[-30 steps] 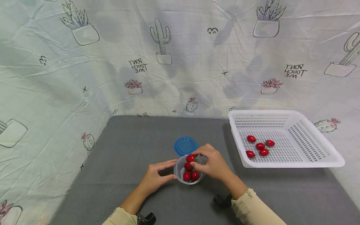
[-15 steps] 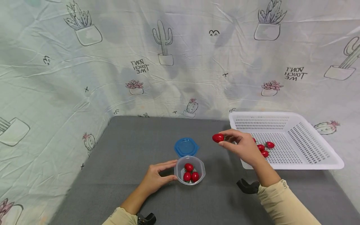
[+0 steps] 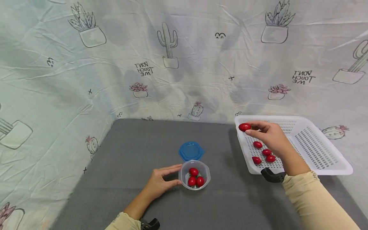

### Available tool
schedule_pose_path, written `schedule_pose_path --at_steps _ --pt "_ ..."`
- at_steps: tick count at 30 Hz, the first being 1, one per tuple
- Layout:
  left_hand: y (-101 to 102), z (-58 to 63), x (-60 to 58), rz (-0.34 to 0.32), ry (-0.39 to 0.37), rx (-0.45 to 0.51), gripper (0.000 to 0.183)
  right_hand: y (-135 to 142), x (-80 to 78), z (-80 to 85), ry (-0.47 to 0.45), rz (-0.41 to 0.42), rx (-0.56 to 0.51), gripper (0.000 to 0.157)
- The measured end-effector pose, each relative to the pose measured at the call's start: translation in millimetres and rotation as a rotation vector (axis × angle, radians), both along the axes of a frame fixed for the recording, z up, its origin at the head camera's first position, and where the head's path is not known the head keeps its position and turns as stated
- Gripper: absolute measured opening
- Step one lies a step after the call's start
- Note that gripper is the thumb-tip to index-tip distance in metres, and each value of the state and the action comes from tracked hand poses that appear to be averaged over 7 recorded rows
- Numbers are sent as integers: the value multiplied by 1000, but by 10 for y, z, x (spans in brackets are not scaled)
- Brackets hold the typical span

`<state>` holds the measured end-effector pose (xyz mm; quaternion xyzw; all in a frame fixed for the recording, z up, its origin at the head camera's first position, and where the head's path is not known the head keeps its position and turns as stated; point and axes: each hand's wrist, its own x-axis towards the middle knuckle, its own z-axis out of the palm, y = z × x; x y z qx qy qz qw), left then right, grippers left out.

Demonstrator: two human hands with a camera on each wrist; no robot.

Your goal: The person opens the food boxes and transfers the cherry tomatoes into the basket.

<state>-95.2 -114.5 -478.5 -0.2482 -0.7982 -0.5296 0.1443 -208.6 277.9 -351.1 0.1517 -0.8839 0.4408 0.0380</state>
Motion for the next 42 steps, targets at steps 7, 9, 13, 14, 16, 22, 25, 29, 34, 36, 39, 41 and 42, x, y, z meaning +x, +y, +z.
schedule_pose_path --at_steps 7,9,13,14,16,22,25,29,34,36,39,41,42 --pt "-3 -8 -8 -11 27 -8 46 236 -194 47 -26 -43 41 36" --pt "-4 -10 -9 -15 31 -9 46 290 -255 51 -37 -59 37 38" --pt "-6 -10 0 -14 25 -7 46 399 -368 42 -73 -94 45 39" --pt "-6 -12 1 -15 21 -8 47 431 -390 35 -88 -105 56 39" --pt "-4 -15 5 -16 11 -7 47 489 -433 17 -119 -113 72 44" --pt "8 -21 6 -23 7 1 47 613 -542 -46 -151 -130 172 66" --pt "14 -17 6 -23 14 9 47 651 -583 -84 -188 -127 265 75" --pt "19 -19 10 -19 24 13 46 692 -625 -167 -209 -97 402 79" --pt "23 -34 19 -13 42 1 47 738 -657 -301 -198 -57 526 75" --pt "23 -39 23 -11 36 -1 47 749 -667 -344 -214 -41 539 74" --pt "24 -44 20 -7 26 1 47 764 -688 -395 -224 -18 552 69" --pt "30 -44 9 -6 40 -3 47 775 -706 -424 -217 -8 566 65" --pt "33 -44 2 -4 50 -8 46 780 -713 -437 -219 -3 570 63"
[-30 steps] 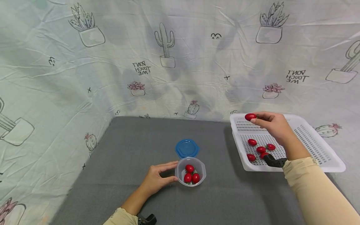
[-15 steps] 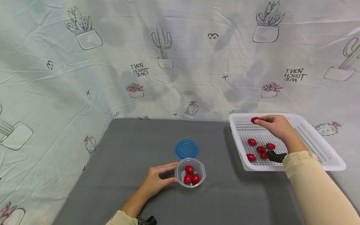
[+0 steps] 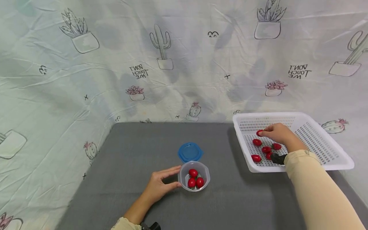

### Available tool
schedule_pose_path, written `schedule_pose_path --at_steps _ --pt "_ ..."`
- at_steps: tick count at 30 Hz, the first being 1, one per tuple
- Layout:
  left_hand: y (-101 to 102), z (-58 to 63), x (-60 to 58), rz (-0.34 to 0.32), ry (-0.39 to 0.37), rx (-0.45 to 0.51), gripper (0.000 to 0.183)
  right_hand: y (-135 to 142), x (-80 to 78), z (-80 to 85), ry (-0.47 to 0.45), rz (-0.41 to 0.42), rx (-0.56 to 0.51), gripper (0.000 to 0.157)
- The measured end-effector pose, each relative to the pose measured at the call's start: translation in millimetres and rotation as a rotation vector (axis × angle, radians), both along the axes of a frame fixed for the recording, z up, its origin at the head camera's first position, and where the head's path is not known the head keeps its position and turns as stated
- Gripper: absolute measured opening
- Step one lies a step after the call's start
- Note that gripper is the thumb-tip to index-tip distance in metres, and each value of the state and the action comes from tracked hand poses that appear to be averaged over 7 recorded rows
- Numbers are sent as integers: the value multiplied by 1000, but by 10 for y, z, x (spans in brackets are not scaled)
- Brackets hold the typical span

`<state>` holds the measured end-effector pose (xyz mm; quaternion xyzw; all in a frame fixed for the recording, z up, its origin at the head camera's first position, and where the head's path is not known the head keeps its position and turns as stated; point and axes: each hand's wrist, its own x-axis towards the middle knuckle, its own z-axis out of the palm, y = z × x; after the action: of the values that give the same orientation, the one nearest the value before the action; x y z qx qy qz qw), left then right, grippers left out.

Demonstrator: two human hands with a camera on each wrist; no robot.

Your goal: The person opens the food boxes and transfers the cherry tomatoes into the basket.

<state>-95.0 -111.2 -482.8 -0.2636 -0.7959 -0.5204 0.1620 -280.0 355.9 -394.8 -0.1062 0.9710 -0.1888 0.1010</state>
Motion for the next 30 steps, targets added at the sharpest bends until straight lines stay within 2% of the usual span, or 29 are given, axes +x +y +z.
schedule_pose_path --at_steps 4,9,15,19,25,30 --pt "5 5 -6 2 7 4 46 23 -38 -38 -36 10 31 55" --pt "4 8 -1 1 -22 7 47 87 -56 -86 -105 12 48 49" --pt "8 9 -5 8 -13 -1 46 139 -58 -125 -185 3 30 49" --pt "7 10 -5 9 -15 -3 46 150 -59 -131 -221 -16 13 55" --pt "3 4 -10 4 5 -4 46 180 -81 -163 -225 -14 16 58" --pt "-3 -6 -25 -9 31 -7 46 202 -84 -137 -185 13 47 51"
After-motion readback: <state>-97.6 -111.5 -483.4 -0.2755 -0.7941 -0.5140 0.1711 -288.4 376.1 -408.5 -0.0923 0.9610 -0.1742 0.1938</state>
